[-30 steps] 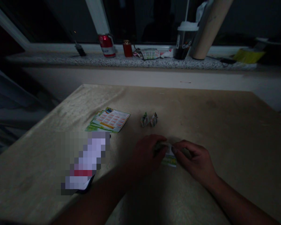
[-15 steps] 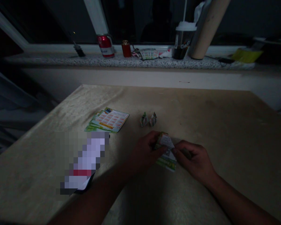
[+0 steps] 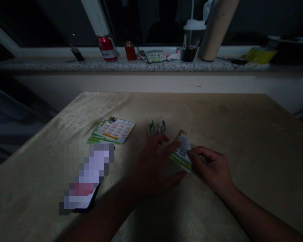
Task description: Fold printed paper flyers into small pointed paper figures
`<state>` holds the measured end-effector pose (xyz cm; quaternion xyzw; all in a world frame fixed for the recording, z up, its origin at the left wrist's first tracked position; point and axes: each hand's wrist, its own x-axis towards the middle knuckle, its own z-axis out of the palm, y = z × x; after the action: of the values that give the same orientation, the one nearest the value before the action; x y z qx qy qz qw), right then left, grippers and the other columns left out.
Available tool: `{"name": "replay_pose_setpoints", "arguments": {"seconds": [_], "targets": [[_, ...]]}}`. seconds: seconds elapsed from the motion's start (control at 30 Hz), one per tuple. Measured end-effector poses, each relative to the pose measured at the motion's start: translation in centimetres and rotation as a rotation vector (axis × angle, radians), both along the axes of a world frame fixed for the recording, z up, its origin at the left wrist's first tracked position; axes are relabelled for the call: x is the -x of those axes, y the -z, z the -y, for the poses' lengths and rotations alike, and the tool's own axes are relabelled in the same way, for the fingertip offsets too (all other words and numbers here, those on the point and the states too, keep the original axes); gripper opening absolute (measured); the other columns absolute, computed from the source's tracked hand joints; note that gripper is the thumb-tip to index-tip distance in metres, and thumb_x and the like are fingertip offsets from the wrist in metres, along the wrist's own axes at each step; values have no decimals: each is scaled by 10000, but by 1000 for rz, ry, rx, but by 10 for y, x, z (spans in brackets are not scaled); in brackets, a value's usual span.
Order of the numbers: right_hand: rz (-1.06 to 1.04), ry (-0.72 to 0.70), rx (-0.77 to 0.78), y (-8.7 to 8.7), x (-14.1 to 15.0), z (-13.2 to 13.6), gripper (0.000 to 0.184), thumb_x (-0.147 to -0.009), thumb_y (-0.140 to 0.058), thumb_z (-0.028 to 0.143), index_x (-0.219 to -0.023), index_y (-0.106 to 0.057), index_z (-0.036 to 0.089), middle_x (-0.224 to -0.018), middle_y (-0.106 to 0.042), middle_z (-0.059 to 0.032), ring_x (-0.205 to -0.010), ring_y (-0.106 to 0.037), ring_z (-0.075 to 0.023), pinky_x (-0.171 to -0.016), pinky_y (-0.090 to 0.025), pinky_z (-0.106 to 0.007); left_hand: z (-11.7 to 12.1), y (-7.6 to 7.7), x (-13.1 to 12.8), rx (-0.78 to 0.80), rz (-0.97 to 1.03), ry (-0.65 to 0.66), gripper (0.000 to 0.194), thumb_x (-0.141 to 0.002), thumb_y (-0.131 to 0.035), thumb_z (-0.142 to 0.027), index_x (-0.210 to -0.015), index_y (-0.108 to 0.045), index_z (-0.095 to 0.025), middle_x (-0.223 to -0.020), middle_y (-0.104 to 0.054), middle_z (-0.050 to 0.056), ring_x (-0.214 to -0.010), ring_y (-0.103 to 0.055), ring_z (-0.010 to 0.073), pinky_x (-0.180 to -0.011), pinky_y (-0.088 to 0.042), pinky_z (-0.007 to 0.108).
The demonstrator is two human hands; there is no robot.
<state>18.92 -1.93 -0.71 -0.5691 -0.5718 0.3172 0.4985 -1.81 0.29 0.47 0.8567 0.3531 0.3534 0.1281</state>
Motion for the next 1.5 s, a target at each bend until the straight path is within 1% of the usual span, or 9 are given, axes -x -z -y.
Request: {"name": "replay_pose_setpoints", "arguments": {"seconds": [0.17, 0.4, 0.7, 0.83, 0.93, 1.03, 1.2, 1.33, 1.5], "targets": [[-6, 11, -10, -1, 2, 0, 184, -845, -695, 307, -709, -746, 194, -648, -744, -23, -548, -657, -165, -520, -539, -249, -2, 3, -2, -159, -55, 64, 357, -844, -721, -383, -1164, -659, -238, -1440, -385, 141, -1309, -430, 361, -1026, -454, 564], [-20, -26, 18, 4, 1, 1, 187, -860, -702, 318, -725, -743, 194, -669, -742, -22, -586, -662, -167, -551, -534, -253, -6, 3, -1, -89, -7, 96, 174, -861, -734, -336, -1018, -745, -263, -1455, -416, 104, -1349, -411, 335, -1106, -374, 563], [34, -83, -74, 1, -1, 3, 161, -894, -674, 272, -759, -741, 215, -692, -720, -8, -613, -658, -160, -582, -522, -270, -6, 2, -2, 154, 145, 34, 112, -848, -743, -295, -944, -784, -253, -1465, -458, 109, -1368, -422, 345, -1055, -433, 567], [43, -149, -152, -2, -1, 4, 121, -901, -676, 222, -800, -743, 217, -733, -715, -9, -637, -654, -152, -592, -515, -264, -6, 5, -3, 272, 201, 8, 103, -879, -712, -309, -914, -775, -235, -1440, -498, 113, -1288, -520, 316, -972, -516, 509], [45, -188, -174, -3, 0, 4, 127, -909, -670, 203, -800, -735, 212, -726, -699, -9, -633, -642, -146, -581, -499, -260, -8, 8, -4, 336, 277, 9, 106, -899, -694, -291, -879, -758, -209, -1384, -547, 110, -1218, -588, 272, -988, -521, 472], [44, -223, -167, -3, 0, 5, 115, -919, -668, 202, -830, -741, 211, -748, -702, -14, -665, -651, -153, -610, -505, -266, -11, 10, -5, 348, 365, 54, 117, -909, -677, -262, -839, -737, -190, -1226, -632, 92, -1146, -634, 228, -990, -522, 414], [-37, -291, -106, -2, -2, 6, 146, -948, -626, 214, -872, -750, 224, -760, -716, -9, -680, -666, -154, -628, -519, -263, -11, 8, -8, 378, 405, 43, 148, -930, -644, -248, -808, -706, -190, -963, -685, 44, -906, -683, 177, -803, -562, 334], [-115, -306, -52, 0, -2, 6, 135, -947, -629, 231, -931, -763, 232, -810, -739, -16, -724, -682, -158, -653, -528, -261, -9, 5, -7, 357, 445, -8, 160, -930, -633, -246, -792, -694, -193, -976, -676, 49, -941, -670, 190, -845, -548, 352], [-115, -272, 14, 3, 1, 6, 82, -878, -718, 256, -825, -747, 200, -704, -670, -3, -595, -588, -130, -532, -465, -241, -7, 5, -8, 315, 503, -14, 123, -917, -636, -198, -813, -703, -190, -998, -666, 48, -960, -659, 181, -848, -533, 329]]}}
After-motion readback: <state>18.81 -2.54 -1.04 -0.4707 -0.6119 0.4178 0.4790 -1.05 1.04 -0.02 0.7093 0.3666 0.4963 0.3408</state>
